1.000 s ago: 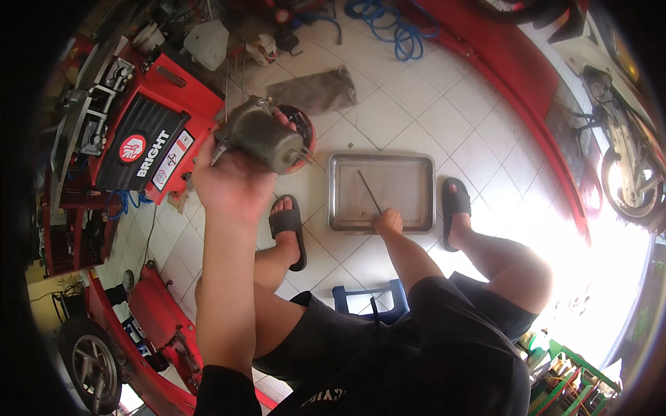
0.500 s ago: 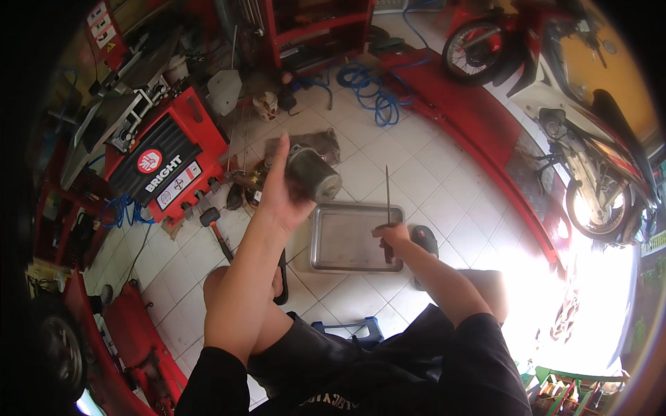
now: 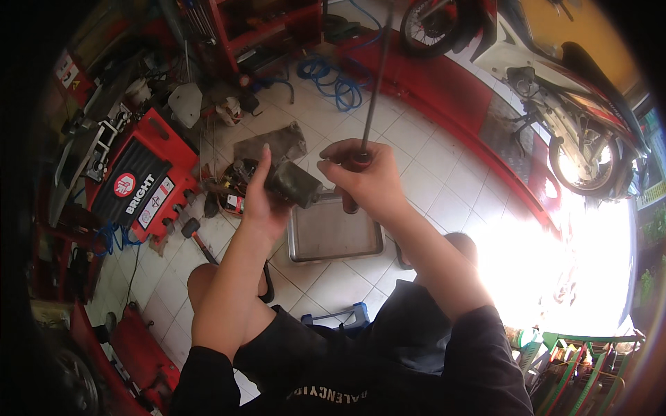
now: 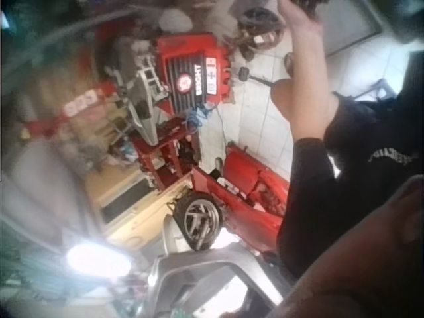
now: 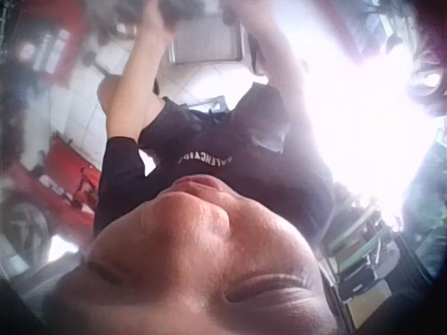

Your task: The person uses a screwdriver to pry and remove components from a cylindrical motorcycle part held in their left hand. They repeatedly insert the tool into the part, twist it, and pull out small pieces, placing them into a metal tray on the floor.

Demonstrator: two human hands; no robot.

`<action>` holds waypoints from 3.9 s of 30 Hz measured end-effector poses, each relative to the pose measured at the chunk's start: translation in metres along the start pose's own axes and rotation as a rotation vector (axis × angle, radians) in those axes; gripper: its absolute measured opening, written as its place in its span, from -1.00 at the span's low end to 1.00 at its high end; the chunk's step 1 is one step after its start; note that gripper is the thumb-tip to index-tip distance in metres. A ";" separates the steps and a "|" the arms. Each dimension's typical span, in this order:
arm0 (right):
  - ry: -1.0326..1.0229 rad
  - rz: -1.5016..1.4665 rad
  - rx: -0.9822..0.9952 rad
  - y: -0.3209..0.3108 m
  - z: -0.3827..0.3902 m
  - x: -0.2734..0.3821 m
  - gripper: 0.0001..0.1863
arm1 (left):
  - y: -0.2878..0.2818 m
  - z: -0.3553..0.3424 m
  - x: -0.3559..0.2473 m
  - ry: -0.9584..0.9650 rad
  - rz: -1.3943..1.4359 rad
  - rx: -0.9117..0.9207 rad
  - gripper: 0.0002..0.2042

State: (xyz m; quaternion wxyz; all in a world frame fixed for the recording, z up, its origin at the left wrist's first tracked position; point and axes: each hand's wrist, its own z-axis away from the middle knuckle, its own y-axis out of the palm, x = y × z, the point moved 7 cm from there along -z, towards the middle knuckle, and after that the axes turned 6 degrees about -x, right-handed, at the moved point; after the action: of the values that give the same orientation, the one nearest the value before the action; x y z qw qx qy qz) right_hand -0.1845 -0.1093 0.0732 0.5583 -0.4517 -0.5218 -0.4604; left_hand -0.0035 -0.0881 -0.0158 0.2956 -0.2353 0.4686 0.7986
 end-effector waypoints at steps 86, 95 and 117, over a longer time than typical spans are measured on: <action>-0.592 0.589 -0.035 0.027 0.001 -0.003 -0.63 | -0.004 -0.012 0.046 -0.086 -0.035 0.017 -0.53; -0.565 0.641 -0.005 0.032 0.000 -0.009 -0.67 | -0.010 -0.013 0.052 -0.098 -0.086 0.009 -0.58; -0.529 0.619 0.002 0.033 -0.001 -0.012 -0.67 | -0.016 -0.013 0.051 -0.100 -0.062 -0.035 -0.54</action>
State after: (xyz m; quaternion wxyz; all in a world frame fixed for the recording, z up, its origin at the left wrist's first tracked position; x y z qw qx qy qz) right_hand -0.1525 -0.1042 0.0608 0.5172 -0.6899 -0.4874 -0.1381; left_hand -0.0275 -0.0807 -0.0651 0.3390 -0.2147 0.4316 0.8079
